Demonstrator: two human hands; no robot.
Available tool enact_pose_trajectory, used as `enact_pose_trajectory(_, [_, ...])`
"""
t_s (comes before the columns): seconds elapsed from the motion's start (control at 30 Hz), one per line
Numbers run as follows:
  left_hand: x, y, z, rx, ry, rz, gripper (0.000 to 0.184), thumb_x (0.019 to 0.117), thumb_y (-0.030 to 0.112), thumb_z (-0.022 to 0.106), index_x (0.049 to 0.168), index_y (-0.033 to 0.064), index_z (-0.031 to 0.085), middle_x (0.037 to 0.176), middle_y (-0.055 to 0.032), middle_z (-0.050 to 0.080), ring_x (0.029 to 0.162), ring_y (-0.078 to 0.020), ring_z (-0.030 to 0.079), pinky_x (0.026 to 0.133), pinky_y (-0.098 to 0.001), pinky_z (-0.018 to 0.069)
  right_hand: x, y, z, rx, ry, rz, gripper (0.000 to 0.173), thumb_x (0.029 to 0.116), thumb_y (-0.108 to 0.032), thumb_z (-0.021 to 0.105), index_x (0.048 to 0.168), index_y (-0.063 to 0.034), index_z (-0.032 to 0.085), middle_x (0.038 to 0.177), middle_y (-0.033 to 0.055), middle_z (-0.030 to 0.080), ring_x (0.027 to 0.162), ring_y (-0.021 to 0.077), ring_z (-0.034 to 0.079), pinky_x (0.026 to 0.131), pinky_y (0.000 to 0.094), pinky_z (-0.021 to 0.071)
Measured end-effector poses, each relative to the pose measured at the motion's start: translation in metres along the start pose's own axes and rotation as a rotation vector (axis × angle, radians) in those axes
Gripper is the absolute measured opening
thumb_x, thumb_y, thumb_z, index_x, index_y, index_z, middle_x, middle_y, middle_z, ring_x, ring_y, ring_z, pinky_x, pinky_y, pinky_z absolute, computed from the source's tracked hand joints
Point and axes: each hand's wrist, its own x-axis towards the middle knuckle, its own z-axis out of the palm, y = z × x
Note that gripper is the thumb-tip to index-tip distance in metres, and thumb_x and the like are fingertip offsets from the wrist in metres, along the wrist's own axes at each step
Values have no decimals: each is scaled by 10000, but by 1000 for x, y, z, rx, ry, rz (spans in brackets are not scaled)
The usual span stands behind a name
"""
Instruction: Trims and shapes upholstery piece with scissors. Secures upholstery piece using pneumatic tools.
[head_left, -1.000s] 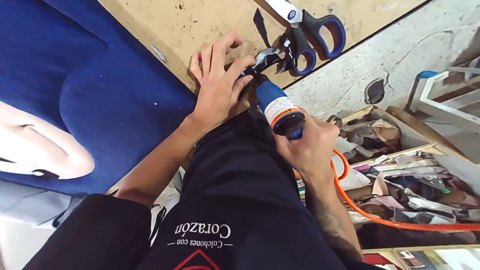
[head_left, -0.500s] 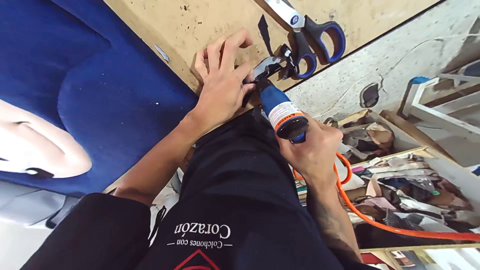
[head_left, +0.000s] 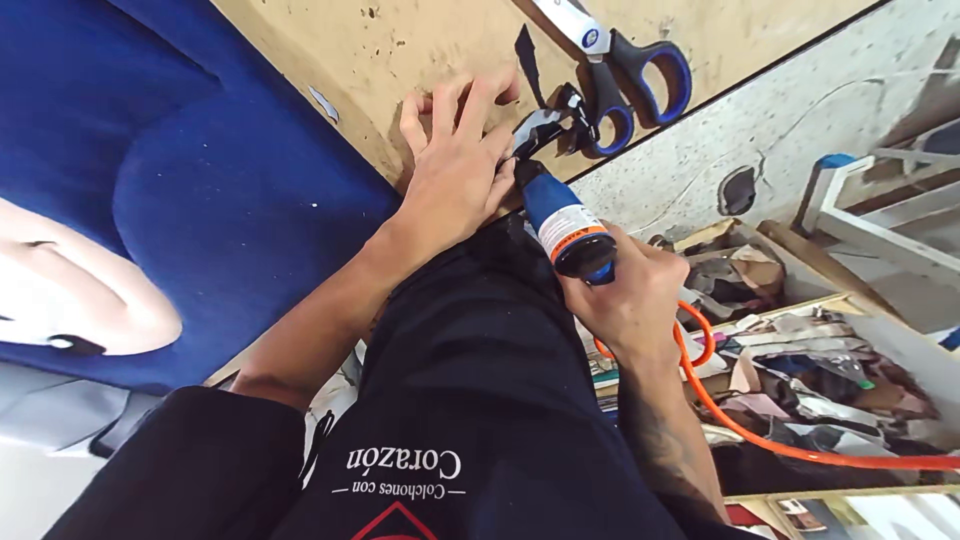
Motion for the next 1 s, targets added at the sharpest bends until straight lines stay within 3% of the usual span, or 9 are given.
enact_pose_trajectory(0.47, [-1, -4, -2, 4, -6, 45, 306, 1047, 394, 451, 1094, 223, 700, 1597, -8, 385, 1485, -322, 285, 1124, -658, 179, 7, -6, -3, -67, -94, 38, 357, 884, -292, 671, 1141, -45, 706, 790, 119, 710, 610, 277, 660, 495, 466, 473])
enact_pose_trajectory(0.63, [0, -4, -6, -19, -39, 41, 295, 1052, 388, 450, 1114, 238, 696, 1609, -3, 361, 1496, -316, 260, 1123, -654, 178, 8, -5, -5, -76, -115, 39, 336, 871, -296, 669, 1090, -42, 695, 743, 115, 684, 592, 288, 654, 485, 474, 461])
enact_pose_trajectory(0.8, [-2, -10, -2, -76, 15, 67, 292, 1056, 381, 458, 1091, 228, 705, 1587, 0, 400, 1484, -307, 285, 1124, -645, 175, 0, 5, -22, -50, 101, 11, 388, 925, -283, 711, 1207, -17, 691, 832, 176, 725, 671, 286, 693, 565, 462, 531])
enact_pose_trajectory(0.9, [-7, -15, 0, -158, 48, 67, 283, 1053, 389, 475, 1060, 217, 700, 1541, 6, 444, 1466, -263, 316, 1150, -627, 160, 10, 12, -42, -217, 243, 88, 405, 954, -357, 706, 1148, -5, 656, 878, 200, 708, 754, 324, 711, 617, 508, 538])
enact_pose_trajectory(1.0, [-14, -19, -4, -295, 85, 57, 284, 1067, 362, 478, 1089, 171, 688, 1465, -29, 527, 1406, -219, 421, 1157, -551, 257, 45, 31, -61, -238, 211, 58, 480, 1012, -372, 606, 1351, -33, 591, 1065, 201, 701, 892, 319, 700, 715, 499, 550])
